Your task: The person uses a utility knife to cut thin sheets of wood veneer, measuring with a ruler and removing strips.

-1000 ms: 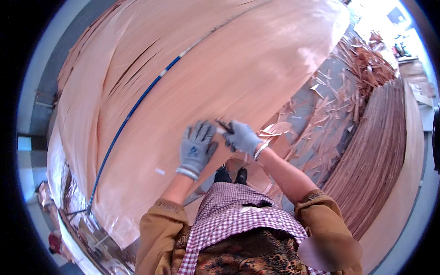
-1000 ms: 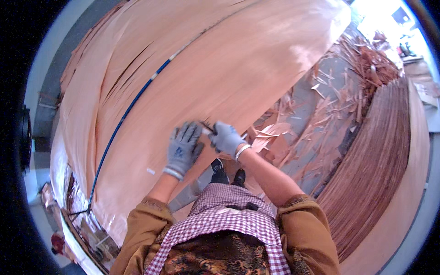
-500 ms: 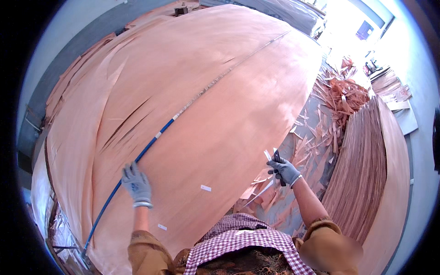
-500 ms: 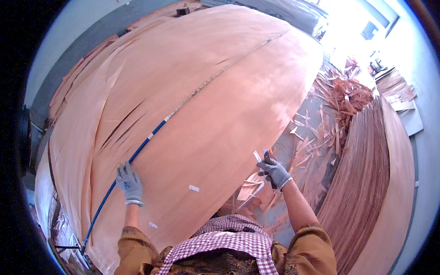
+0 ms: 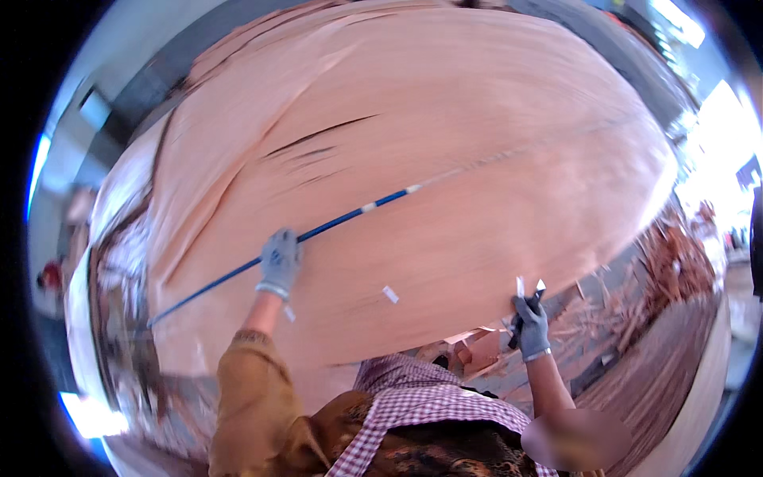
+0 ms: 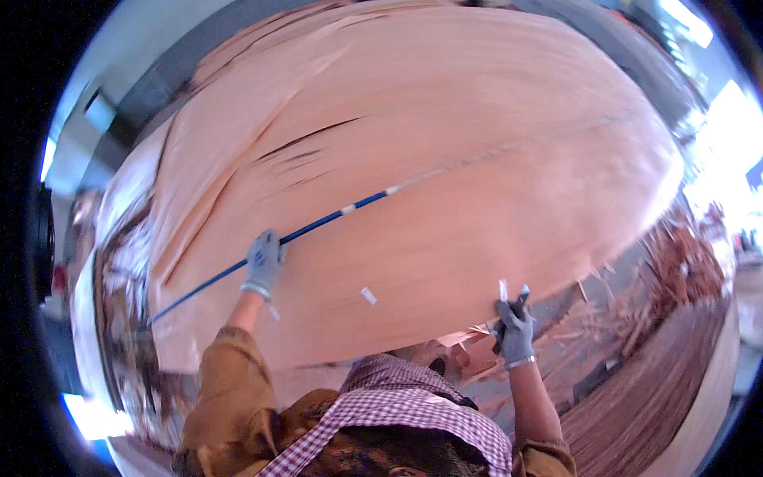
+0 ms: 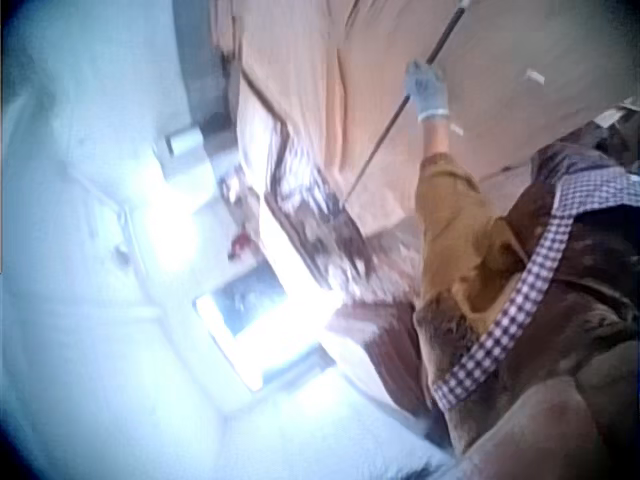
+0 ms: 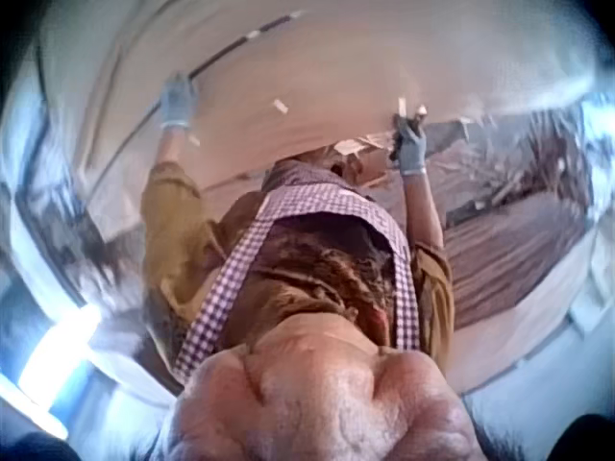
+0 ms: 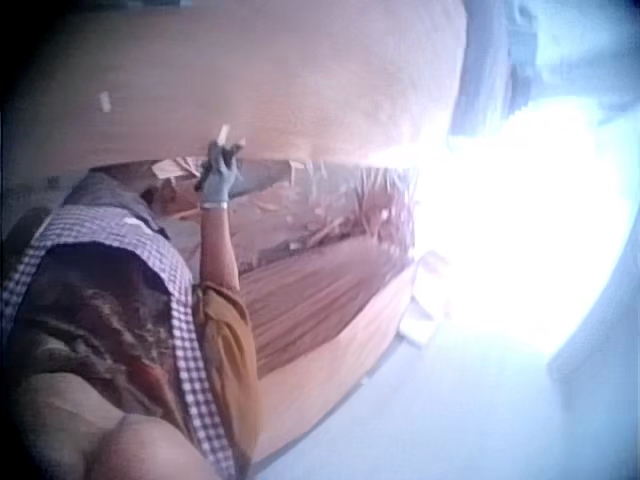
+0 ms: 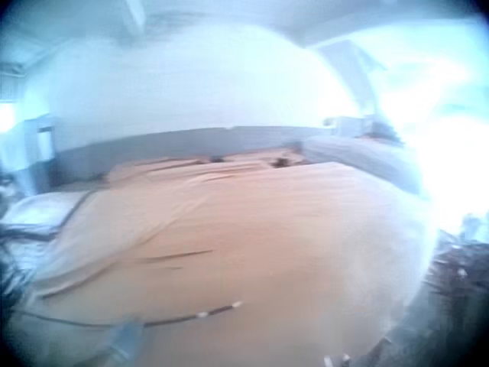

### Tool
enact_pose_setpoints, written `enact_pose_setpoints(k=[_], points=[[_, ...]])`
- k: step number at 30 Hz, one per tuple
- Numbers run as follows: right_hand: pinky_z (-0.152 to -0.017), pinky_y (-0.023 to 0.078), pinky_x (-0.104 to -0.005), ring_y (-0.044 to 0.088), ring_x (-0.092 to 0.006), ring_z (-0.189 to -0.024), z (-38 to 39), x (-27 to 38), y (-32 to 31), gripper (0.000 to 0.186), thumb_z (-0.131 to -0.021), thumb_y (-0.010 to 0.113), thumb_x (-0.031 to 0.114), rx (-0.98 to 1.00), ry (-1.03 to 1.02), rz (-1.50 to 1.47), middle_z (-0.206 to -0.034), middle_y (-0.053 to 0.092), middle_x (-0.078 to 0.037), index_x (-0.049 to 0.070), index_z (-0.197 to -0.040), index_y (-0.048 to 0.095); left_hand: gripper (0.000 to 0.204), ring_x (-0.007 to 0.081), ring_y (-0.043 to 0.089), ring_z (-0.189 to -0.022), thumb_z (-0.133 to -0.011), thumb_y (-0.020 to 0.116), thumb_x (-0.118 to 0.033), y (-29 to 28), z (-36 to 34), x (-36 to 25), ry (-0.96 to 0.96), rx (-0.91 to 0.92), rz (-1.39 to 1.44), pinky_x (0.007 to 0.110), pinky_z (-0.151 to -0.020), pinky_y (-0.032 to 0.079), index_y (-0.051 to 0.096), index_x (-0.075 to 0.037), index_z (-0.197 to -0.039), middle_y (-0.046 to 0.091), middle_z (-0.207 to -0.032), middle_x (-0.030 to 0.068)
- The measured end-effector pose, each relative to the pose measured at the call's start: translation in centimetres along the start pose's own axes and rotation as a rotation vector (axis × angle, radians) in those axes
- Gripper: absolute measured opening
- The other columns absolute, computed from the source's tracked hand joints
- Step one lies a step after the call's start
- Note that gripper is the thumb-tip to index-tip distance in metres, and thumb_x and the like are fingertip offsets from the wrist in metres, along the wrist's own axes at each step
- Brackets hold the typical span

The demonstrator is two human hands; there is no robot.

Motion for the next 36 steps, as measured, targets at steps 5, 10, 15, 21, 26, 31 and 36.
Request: enact_pose_setpoints(k=[5, 10, 15, 21, 26, 31, 36], points=[[-0.039, 0.031, -0.0217, 0.043, -0.0061, -0.043, 1.4, -1.9, 1.2, 0.010, -0.084, 0.065, 0.017, 0.015, 0.134, -0.041, -0.054, 0.047, 0.005, 0.011, -0.078, 0.061, 0.024, 0.0319, 0.051, -0.108, -0.081, 0.056, -0.019, -1.1, 2.1, 1.3, -0.055, 0.030, -0.016, 0.041, -0.088, 0.042, 0.054, -0.005, -0.102, 0.053, -0.117, 0.0139], [-0.038, 0.029, -0.0213, 0.041, -0.0062, -0.040, 1.9, -4.6, -2.5, 0.010, -0.084, 0.067, 0.020, -0.098, 0.210, 0.062, -0.052, 0.047, 0.004, 0.013, -0.078, 0.062, 0.027, 0.0316, 0.048, -0.112, -0.081, 0.055, -0.022, -3.0, 5.0, -2.2, -0.005, 0.118, -0.032, 0.044, -0.090, 0.041, 0.053, -0.006, -0.103, 0.052, -0.119, 0.0133], [-0.042, 0.035, -0.0225, 0.049, -0.0075, -0.051, 0.1, -4.1, -4.6, 0.012, -0.087, 0.060, 0.024, -0.029, 0.366, 0.108, -0.063, 0.055, 0.001, 0.013, -0.087, 0.064, 0.024, 0.0310, 0.055, -0.104, -0.074, 0.058, -0.015, -3.1, 4.3, -2.1, 0.173, -0.020, 0.051, 0.042, -0.090, 0.043, 0.060, -0.005, -0.095, 0.059, -0.109, 0.0146], [-0.047, 0.037, -0.0225, 0.052, -0.0067, -0.057, 0.3, 0.2, 5.0, 0.017, -0.085, 0.062, 0.021, 0.050, 0.420, 0.144, -0.076, 0.063, 0.000, 0.009, -0.097, 0.065, 0.015, 0.0164, 0.056, -0.066, -0.087, 0.050, -0.012, -4.1, 3.2, 9.3, -0.378, -0.012, 0.814, 0.028, -0.056, 0.044, 0.056, 0.000, -0.095, 0.055, -0.078, 0.0093], [-0.046, 0.035, -0.0195, 0.052, -0.0054, -0.058, -0.1, -2.6, -0.1, 0.017, -0.082, 0.065, 0.017, 0.113, 0.195, 0.088, -0.083, 0.066, 0.000, 0.009, -0.098, 0.065, 0.012, 0.0219, 0.056, -0.060, -0.085, 0.053, -0.014, -3.4, 4.8, 3.9, -0.352, 0.141, 0.792, 0.032, -0.050, 0.043, 0.052, -0.003, -0.089, 0.055, -0.079, 0.0110], [-0.047, 0.035, -0.0170, 0.051, -0.0021, -0.059, 0.2, 1.0, 3.4, 0.023, -0.084, 0.063, 0.014, 0.197, -0.118, 0.066, -0.086, 0.067, -0.001, 0.007, -0.106, 0.062, 0.014, 0.0315, 0.059, -0.064, -0.080, 0.056, -0.009, -1.9, 5.7, 4.1, 0.057, -0.015, 0.343, 0.040, -0.055, 0.045, 0.051, -0.006, -0.093, 0.056, -0.087, 0.0131], [-0.047, 0.032, -0.0155, 0.050, -0.0023, -0.059, -0.3, 0.7, 3.9, 0.026, -0.084, 0.064, 0.018, 0.236, -0.056, -0.046, -0.086, 0.065, -0.003, 0.005, -0.106, 0.060, 0.014, 0.0318, 0.056, -0.063, -0.082, 0.055, -0.009, 2.1, 6.6, 2.9, -0.072, 0.137, 0.530, 0.040, -0.055, 0.044, 0.050, -0.003, -0.093, 0.054, -0.085, 0.0128]])
Point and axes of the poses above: each hand's wrist, its own z-axis away from the middle knuckle, its own y-axis out of the palm, x = y × z, the point moved 3 cm from there along -z, towards the middle knuckle
